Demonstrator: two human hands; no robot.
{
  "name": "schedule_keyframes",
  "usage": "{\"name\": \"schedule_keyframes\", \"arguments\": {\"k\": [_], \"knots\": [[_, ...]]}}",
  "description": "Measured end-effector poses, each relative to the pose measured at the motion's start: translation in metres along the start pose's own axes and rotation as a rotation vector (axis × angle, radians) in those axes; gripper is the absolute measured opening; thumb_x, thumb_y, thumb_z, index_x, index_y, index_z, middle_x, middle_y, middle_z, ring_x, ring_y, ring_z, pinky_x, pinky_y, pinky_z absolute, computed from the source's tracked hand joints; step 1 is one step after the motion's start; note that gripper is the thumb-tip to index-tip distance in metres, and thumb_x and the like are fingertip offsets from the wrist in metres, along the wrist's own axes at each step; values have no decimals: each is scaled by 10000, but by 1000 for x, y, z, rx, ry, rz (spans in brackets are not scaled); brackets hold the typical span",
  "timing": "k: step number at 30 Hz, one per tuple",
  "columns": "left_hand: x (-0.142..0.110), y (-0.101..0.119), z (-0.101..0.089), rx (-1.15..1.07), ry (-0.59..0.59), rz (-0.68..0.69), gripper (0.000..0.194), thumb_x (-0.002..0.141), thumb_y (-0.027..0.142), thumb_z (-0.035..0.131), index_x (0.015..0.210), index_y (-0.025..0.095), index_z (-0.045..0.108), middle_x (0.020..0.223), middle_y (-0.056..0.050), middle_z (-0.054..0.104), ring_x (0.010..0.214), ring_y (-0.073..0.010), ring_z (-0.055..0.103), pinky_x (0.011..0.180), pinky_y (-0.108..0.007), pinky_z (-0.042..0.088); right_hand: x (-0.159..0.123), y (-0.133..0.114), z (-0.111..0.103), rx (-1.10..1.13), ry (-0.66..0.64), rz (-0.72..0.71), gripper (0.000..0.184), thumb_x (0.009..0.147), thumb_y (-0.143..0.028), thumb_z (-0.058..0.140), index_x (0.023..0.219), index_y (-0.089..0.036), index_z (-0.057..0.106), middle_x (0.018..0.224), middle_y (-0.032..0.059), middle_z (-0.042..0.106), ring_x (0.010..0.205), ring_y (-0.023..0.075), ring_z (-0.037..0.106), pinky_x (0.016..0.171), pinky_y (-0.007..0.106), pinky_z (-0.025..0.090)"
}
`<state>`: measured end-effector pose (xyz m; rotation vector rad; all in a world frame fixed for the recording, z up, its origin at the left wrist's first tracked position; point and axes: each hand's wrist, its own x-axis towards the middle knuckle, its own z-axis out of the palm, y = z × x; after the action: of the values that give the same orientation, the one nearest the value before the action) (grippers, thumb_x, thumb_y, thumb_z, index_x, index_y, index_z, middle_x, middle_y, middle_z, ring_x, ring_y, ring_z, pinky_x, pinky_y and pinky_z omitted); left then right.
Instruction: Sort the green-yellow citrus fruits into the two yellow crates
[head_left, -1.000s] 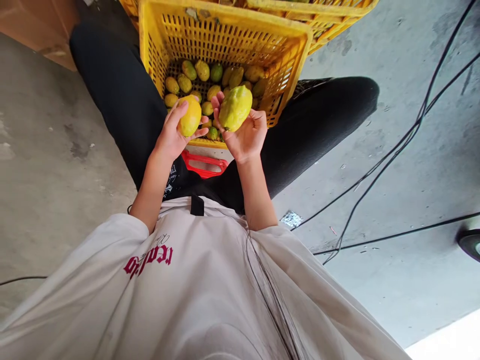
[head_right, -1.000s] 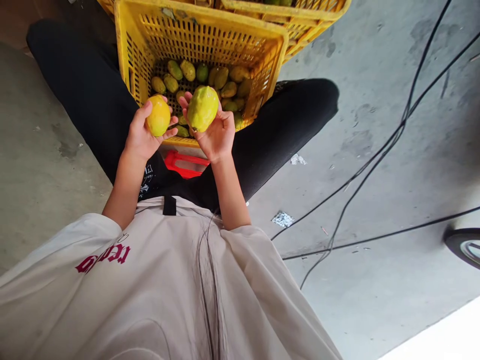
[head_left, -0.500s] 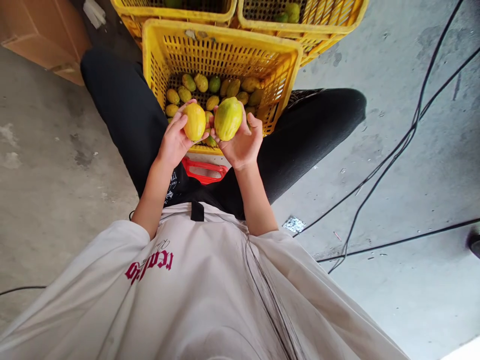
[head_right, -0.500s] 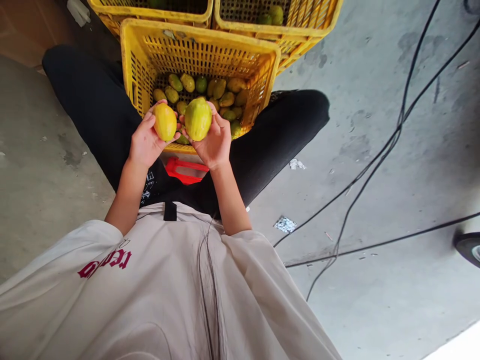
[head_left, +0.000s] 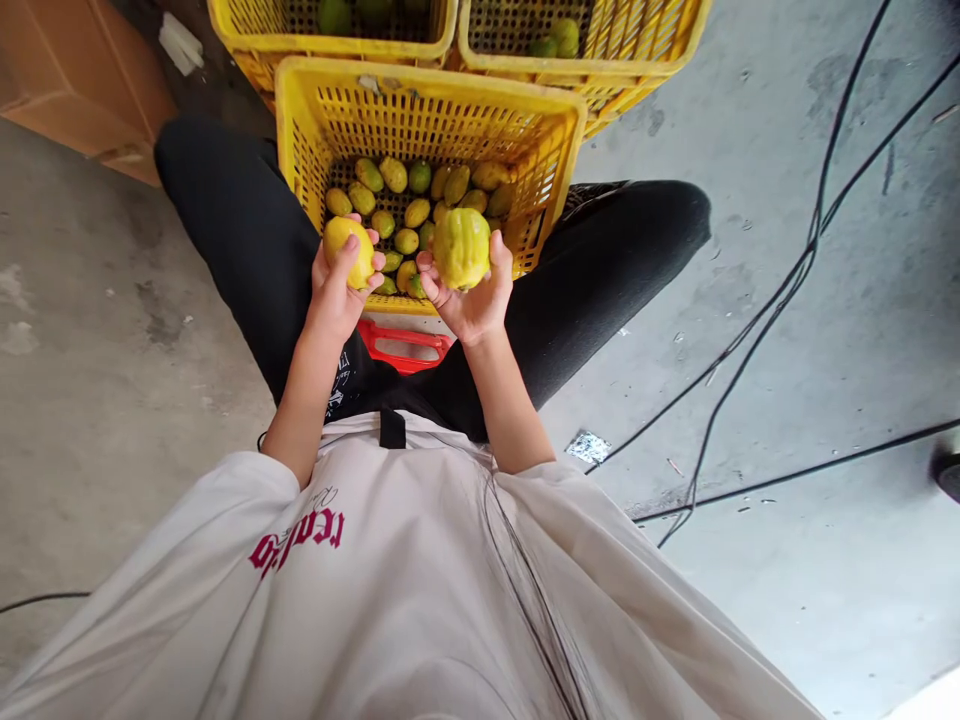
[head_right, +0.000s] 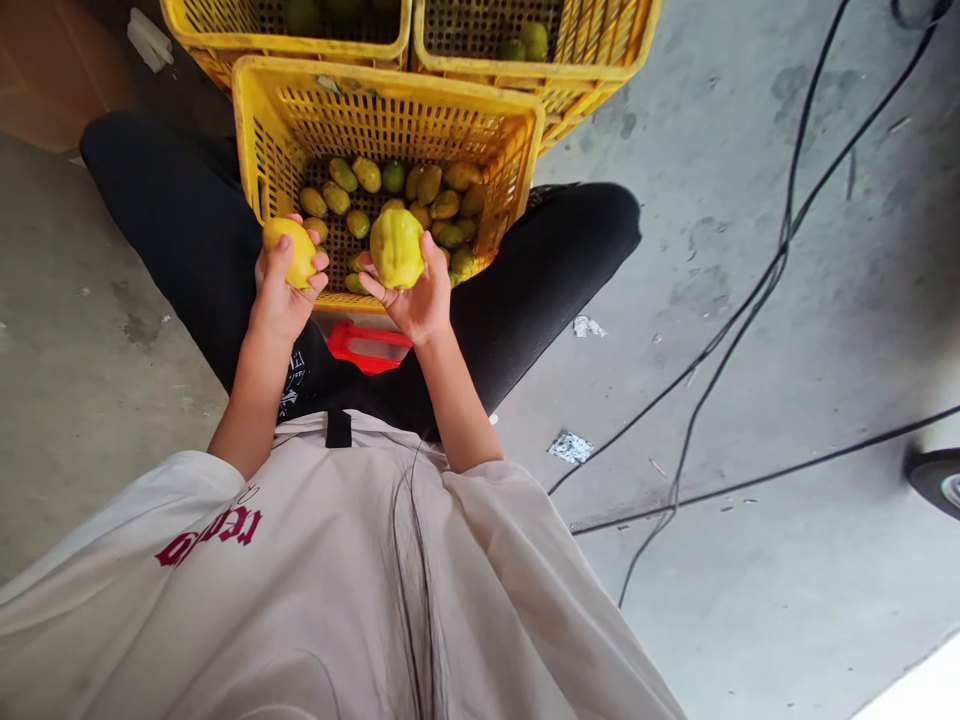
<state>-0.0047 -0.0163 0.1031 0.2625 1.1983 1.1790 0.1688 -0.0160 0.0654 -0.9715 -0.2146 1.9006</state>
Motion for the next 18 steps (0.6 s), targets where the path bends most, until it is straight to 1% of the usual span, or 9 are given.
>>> {"name": "schedule_keyframes", "arguments": {"k": [2,4,7,8,10,12,14,16,18], "knots": [[-1,2,1,-37,-28,-31,177,1071,359,486,1093,259,630,1012,-12,689,941,-142,685,655,-202,495,-4,-4,5,-27,37,-17,442,775,-702,682,1024,-336,690,1131,-7,781,1215,239,694,924,419,662],[-1,3,2,-90,-69,-93,308,1080,427,404,1125,250,651,1034,-39,712,1041,-183,699,728,-234,545,-8,-9,11,-36,63,-17,434,769,-704,682,1024,-352,680,1203,-20,770,1221,236,690,920,421,663],[0,3,1,-121,-89,-131,398,1077,444,330,1183,231,649,1108,-57,721,1155,-223,705,815,-285,590,-11,-14,17,63,42,-10,421,786,-686,663,1055,-362,677,1222,-35,764,1189,225,700,889,413,665],[1,2,0,-112,-82,-112,392,1073,460,344,1172,234,649,1135,-57,720,1158,-222,708,805,-280,591,-10,-14,18,128,22,-9,402,798,-661,656,1062,-358,676,1201,-36,768,1173,220,706,875,408,666],[5,0,-4,-62,-56,-63,391,1045,560,431,1129,254,661,1168,-66,721,1150,-228,709,746,-256,581,-9,-14,19,267,-16,-1,348,820,-586,647,1070,-345,671,1156,-31,773,1148,215,716,858,407,668],[8,-1,-8,3,-31,-23,441,976,675,532,1105,278,675,1153,-81,726,1131,-240,703,671,-241,558,-7,-14,18,381,-44,16,302,832,-507,645,1081,-337,668,1153,-19,773,1147,220,721,870,435,671],[10,1,-11,56,-14,-7,494,921,743,579,1110,300,687,1098,-85,727,1091,-237,700,622,-232,540,-5,-13,17,458,-67,33,283,840,-447,642,1099,-337,667,1188,-4,767,1178,230,715,896,480,669],[10,2,-13,79,-10,1,497,911,752,585,1111,311,693,1049,-76,721,1042,-218,701,609,-222,533,-4,-11,15,511,-95,38,271,847,-416,631,1103,-336,666,1219,5,759,1209,234,707,896,500,669],[9,4,-14,85,-12,18,463,917,730,589,1102,319,693,1028,-65,714,1008,-202,696,619,-218,531,-3,-10,13,547,-125,40,261,856,-411,621,1101,-335,666,1216,4,760,1205,229,708,859,479,679]]}}
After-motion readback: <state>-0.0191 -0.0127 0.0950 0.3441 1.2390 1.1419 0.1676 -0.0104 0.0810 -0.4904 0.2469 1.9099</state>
